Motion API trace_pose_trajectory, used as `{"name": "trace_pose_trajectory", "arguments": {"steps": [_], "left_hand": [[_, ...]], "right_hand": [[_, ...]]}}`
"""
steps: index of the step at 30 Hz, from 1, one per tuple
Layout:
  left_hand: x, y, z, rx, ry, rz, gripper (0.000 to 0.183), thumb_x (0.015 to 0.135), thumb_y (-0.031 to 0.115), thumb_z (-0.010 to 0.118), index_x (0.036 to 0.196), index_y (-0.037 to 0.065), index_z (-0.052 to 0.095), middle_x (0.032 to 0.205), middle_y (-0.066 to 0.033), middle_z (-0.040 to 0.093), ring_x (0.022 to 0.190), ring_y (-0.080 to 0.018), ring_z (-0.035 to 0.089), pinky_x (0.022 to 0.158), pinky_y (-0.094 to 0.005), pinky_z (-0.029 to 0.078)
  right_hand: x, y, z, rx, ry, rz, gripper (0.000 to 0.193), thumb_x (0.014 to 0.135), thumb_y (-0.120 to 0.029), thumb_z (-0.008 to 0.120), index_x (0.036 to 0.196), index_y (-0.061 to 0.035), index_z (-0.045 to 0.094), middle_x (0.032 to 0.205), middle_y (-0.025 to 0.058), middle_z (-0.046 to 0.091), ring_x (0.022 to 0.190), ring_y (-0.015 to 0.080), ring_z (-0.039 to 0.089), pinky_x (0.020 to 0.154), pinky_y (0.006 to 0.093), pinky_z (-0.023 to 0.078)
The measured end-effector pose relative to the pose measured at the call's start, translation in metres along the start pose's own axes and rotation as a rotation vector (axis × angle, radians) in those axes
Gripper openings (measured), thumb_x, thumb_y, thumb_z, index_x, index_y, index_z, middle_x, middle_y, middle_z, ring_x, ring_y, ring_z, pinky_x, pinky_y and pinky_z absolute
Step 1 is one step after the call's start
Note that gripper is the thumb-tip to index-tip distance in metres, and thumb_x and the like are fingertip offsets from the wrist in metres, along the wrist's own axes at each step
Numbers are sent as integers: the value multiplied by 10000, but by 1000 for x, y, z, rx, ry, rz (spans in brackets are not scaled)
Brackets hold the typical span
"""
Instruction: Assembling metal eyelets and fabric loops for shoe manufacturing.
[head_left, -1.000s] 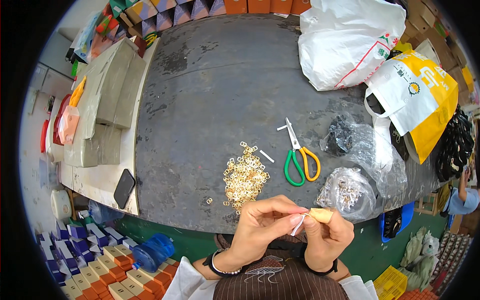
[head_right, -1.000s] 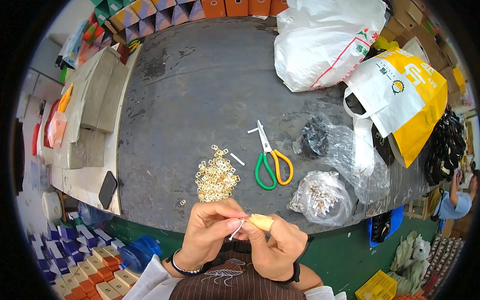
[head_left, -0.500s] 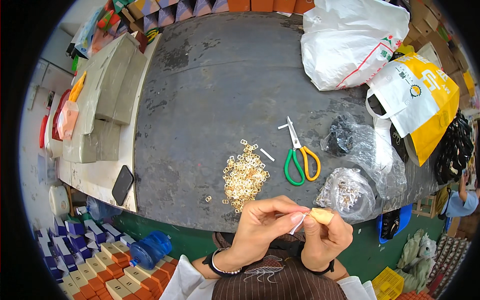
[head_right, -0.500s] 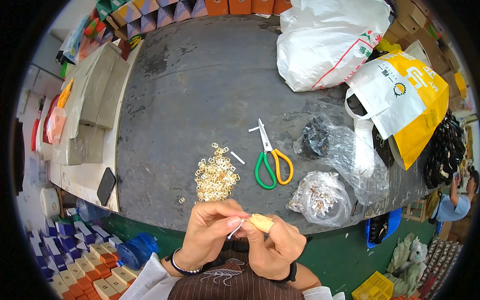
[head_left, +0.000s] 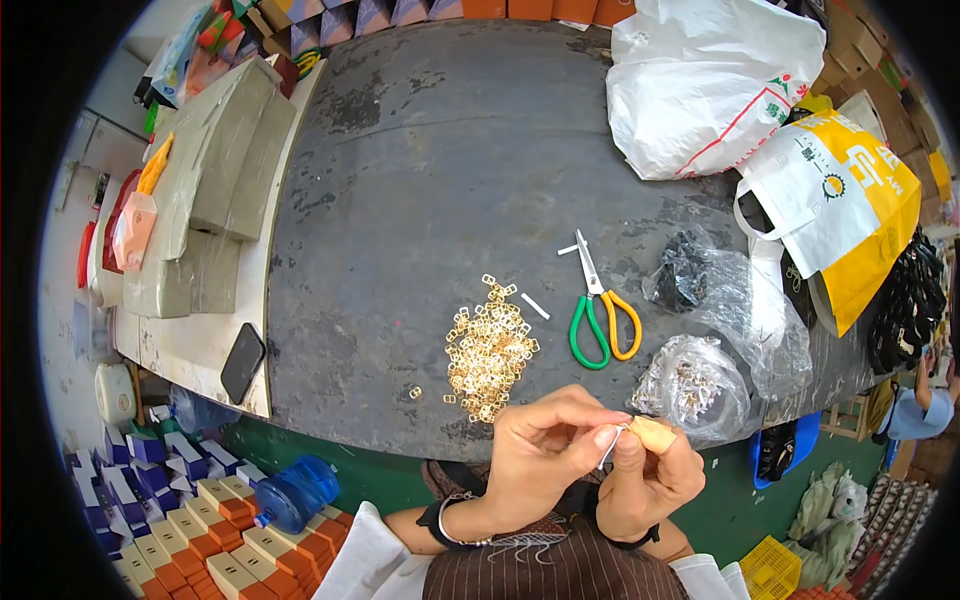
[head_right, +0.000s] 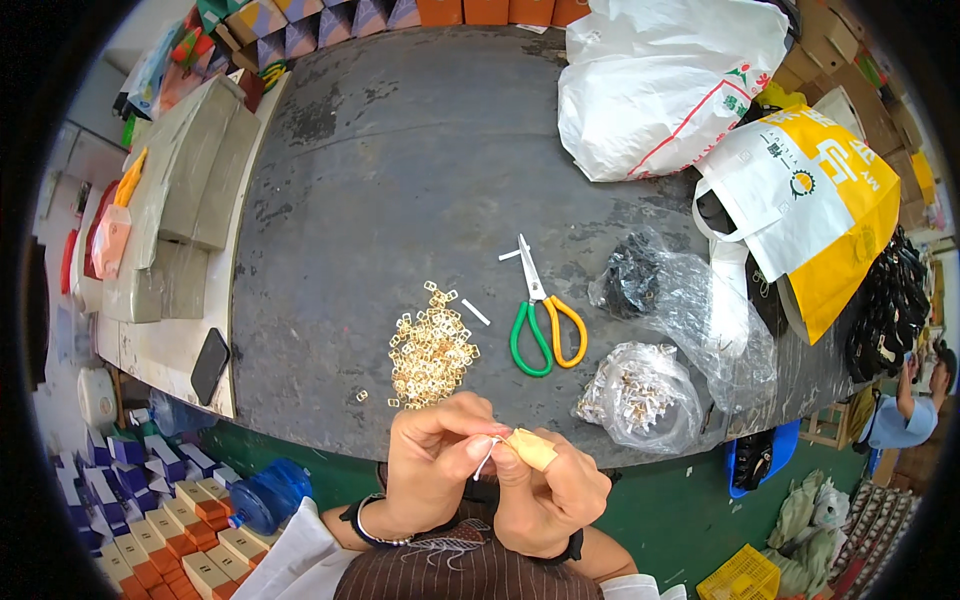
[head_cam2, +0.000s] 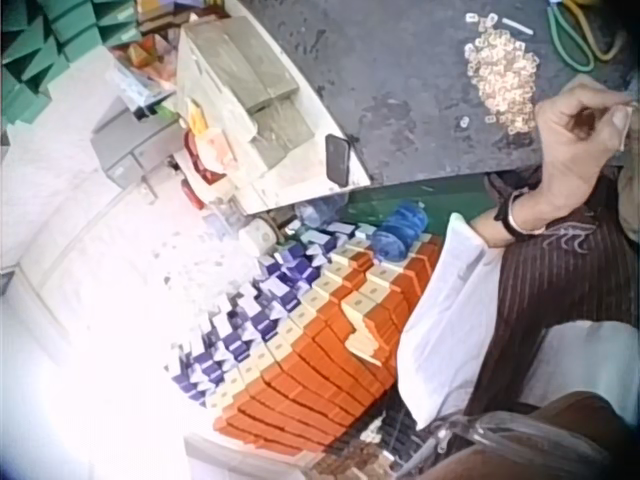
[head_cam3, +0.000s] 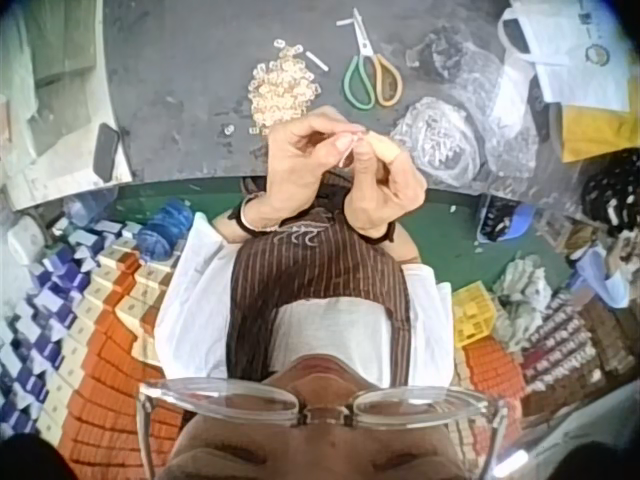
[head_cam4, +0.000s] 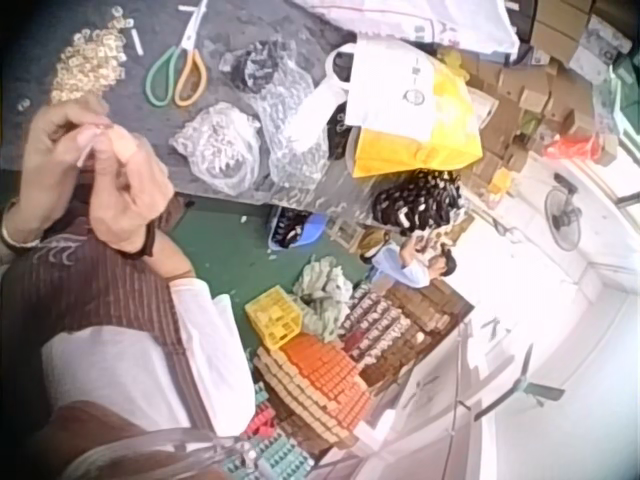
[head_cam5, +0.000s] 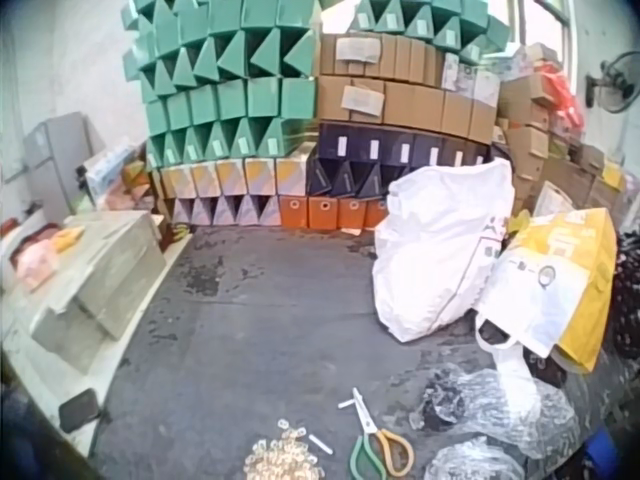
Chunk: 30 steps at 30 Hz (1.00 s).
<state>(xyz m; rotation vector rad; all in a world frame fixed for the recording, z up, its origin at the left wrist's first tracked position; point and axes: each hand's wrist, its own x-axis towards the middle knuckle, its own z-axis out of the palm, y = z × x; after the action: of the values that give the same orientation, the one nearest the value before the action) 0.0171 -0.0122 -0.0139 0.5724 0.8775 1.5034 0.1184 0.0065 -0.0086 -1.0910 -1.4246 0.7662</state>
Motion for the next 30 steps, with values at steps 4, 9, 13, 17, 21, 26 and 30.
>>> {"name": "trace_pose_trajectory", "arguments": {"steps": [4, 9, 13, 17, 21, 26, 30], "left_hand": [[1, 2, 0, -117, -13, -97, 105, 847, 48, 616, 916, -21, 655, 828, -73, 575, 694, -104, 503, 562, -232, 423], [3, 5, -6, -289, -71, -180, 116, 869, -18, 595, 967, -42, 652, 846, -37, 582, 717, -64, 526, 637, -208, 437], [9, 15, -8, -124, -82, -162, 107, 859, 1, 622, 953, -35, 658, 843, -34, 591, 700, -75, 559, 623, -216, 460], [15, 19, -18, 286, -63, -11, 85, 845, 14, 646, 920, -15, 675, 854, -50, 615, 723, -82, 593, 641, -212, 476], [15, 17, -18, 462, -51, 74, 45, 833, 3, 651, 870, -9, 673, 857, -65, 627, 707, -74, 600, 616, -203, 480], [13, 12, -10, 353, -83, 55, 24, 845, -14, 625, 865, -27, 618, 886, -71, 596, 695, -74, 592, 607, -196, 477], [11, 8, -7, 171, 9, 29, 32, 861, -26, 596, 889, -40, 587, 915, -76, 562, 692, -77, 582, 618, -205, 489]], "right_hand": [[2, -4, 2, 45, -13, 40, 130, 777, -32, 709, 793, 61, 619, 619, 140, 630, 474, 136, 582, 442, 226, 425], [3, -5, -1, 150, -94, 116, 108, 835, -9, 652, 836, 84, 599, 655, 139, 635, 510, 128, 589, 455, 228, 453], [9, -6, -9, 373, -171, 406, 90, 867, 7, 607, 858, 95, 590, 690, 135, 635, 550, 131, 600, 482, 226, 485], [25, -3, -19, 393, -335, 600, 95, 861, -1, 622, 864, 93, 609, 691, 120, 631, 562, 123, 604, 497, 215, 497], [38, -2, -26, 334, -403, 659, 118, 843, -18, 655, 861, 94, 622, 709, 118, 640, 583, 117, 610, 508, 209, 500], [37, -1, -27, 369, -356, 560, 160, 846, -17, 651, 945, 95, 594, 760, 131, 646, 640, 136, 625, 553, 224, 517], [26, -6, -20, 620, -201, 513, 327, 849, 31, 615, 1141, 77, 476, 876, 157, 639, 753, 180, 645, 640, 254, 537]]}}
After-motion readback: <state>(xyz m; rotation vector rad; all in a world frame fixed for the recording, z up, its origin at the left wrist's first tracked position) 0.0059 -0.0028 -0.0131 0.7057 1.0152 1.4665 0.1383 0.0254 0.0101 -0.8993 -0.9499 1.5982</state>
